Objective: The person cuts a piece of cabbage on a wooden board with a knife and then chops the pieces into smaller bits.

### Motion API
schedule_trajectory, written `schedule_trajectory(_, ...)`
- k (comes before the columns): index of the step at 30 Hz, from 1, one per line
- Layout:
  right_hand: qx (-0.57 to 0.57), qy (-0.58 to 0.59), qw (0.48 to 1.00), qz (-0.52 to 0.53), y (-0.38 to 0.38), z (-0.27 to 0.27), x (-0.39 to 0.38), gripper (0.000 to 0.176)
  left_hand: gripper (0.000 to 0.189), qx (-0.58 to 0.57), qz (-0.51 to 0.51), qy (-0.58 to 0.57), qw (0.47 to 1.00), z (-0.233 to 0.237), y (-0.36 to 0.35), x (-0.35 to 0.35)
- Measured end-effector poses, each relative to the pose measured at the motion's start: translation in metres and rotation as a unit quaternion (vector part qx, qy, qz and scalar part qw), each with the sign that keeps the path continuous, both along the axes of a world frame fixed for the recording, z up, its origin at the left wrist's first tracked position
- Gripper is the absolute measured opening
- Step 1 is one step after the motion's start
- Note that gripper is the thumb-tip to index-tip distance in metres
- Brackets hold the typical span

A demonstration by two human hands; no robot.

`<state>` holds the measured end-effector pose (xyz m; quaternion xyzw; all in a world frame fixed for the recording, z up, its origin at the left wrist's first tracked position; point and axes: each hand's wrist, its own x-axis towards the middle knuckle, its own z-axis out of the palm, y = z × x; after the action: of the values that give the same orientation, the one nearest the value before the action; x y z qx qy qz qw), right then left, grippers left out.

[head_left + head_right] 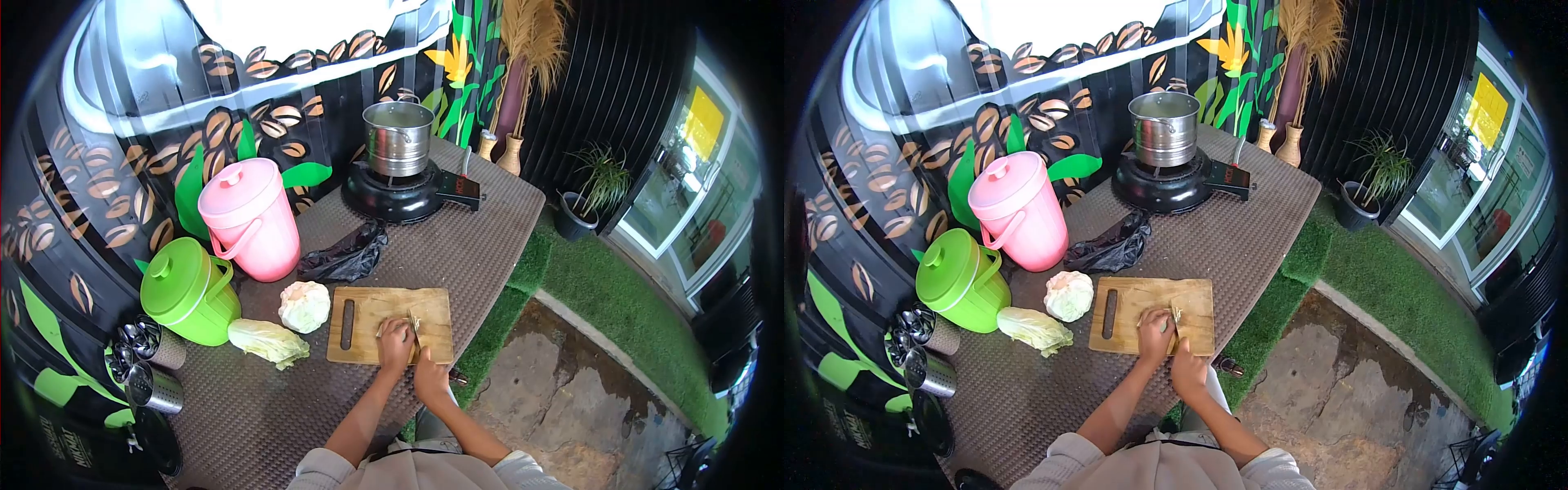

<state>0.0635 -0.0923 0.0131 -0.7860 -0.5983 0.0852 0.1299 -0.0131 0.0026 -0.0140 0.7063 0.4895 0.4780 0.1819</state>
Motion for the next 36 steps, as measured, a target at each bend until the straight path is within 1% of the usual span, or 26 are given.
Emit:
schedule_trajectory(2,-0.051,0.041,0.998,0.012,0.014,0.018,0.005,0.034,0.018,-0.012,-0.014,-0.01,1.0,-0.001,-0.002,-0.001)
schedule_trajectory(3,-0.053,0.044,0.998,0.01,0.017,0.021,0.009,0.034,0.018,-0.014,-0.016,-0.008,1.0,0.0,-0.004,-0.002)
schedule_trajectory(5,-0.043,0.021,0.997,0.064,0.024,0.026,0.019,0.035,0.017,-0.034,-0.009,-0.002,0.999,0.005,-0.004,-0.002)
schedule_trajectory(8,-0.045,0.014,0.996,0.073,0.011,0.033,0.019,0.035,0.017,-0.03,-0.014,0.0,0.999,0.01,-0.005,-0.003)
schedule_trajectory(9,-0.043,0.014,0.996,0.074,0.009,0.025,0.014,0.035,0.017,-0.028,-0.013,-0.001,1.0,0.01,-0.005,-0.003)
schedule_trajectory(11,-0.058,-0.015,0.998,0.001,0.007,0.005,0.0,0.035,0.017,-0.024,-0.008,0.001,1.0,0.008,-0.004,-0.002)
schedule_trajectory(12,-0.058,-0.016,0.998,0.001,0.01,0.009,-0.001,0.035,0.017,-0.024,-0.008,0.0,1.0,0.007,-0.003,-0.002)
schedule_trajectory(14,-0.05,0.033,0.998,0.014,0.015,0.017,0.0,0.034,0.018,-0.021,-0.012,-0.003,1.0,0.004,-0.003,-0.003)
schedule_trajectory(15,-0.052,0.034,0.998,0.014,0.017,0.022,0.003,0.034,0.018,-0.023,-0.012,-0.002,1.0,0.003,-0.005,-0.004)
schedule_trajectory(17,-0.077,0.032,0.994,0.064,0.022,0.034,0.013,0.032,0.018,-0.046,-0.011,0.0,0.999,0.005,-0.004,-0.003)
schedule_trajectory(20,-0.099,0.035,0.992,0.069,0.008,0.048,0.014,0.032,0.017,-0.024,-0.01,-0.005,1.0,0.009,-0.004,-0.003)
schedule_trajectory(22,-0.099,0.023,0.994,0.051,0.001,0.029,0.006,0.032,0.018,-0.015,-0.007,-0.002,1.0,0.01,-0.005,-0.001)
schedule_trajectory(23,-0.067,0.027,0.997,0.028,0.003,0.015,0.001,0.032,0.018,-0.008,-0.004,0.003,1.0,0.009,-0.005,-0.002)
schedule_trajectory(24,-0.036,0.033,0.999,0.005,0.004,0.015,-0.003,0.031,0.018,-0.008,-0.003,0.003,1.0,0.007,-0.004,-0.002)
schedule_trajectory(25,-0.073,0.061,0.995,-0.004,0.01,0.017,-0.001,0.028,0.018,-0.001,-0.003,0.001,1.0,0.005,-0.003,-0.001)
schedule_trajectory(26,-0.073,0.061,0.995,-0.001,0.016,0.019,0.003,0.028,0.018,0.004,-0.003,0.0,1.0,0.002,-0.002,-0.002)
schedule_trajectory(28,-0.08,0.039,0.995,0.051,0.024,0.024,0.013,0.028,0.018,-0.01,-0.005,0.001,1.0,0.002,-0.005,-0.004)
schedule_trajectory(30,-0.086,0.036,0.994,0.05,0.019,0.039,0.016,0.029,0.018,-0.019,-0.008,-0.002,1.0,0.006,-0.003,-0.003)
schedule_trajectory(32,-0.115,0.027,0.99,0.072,0.01,0.045,0.015,0.031,0.016,-0.032,-0.008,-0.015,0.999,0.008,-0.003,-0.003)
schedule_trajectory(33,-0.116,0.026,0.99,0.072,0.009,0.031,0.012,0.031,0.016,-0.033,-0.008,-0.017,0.999,0.008,-0.002,-0.002)
schedule_trajectory(35,-0.041,-0.012,0.999,0.008,0.006,-0.004,0.002,0.035,0.015,-0.023,0.009,-0.008,1.0,0.003,0.0,-0.002)
schedule_trajectory(36,-0.042,-0.013,0.999,0.008,0.007,0.001,0.003,0.035,0.015,-0.023,0.01,-0.009,1.0,0.005,0.0,-0.002)
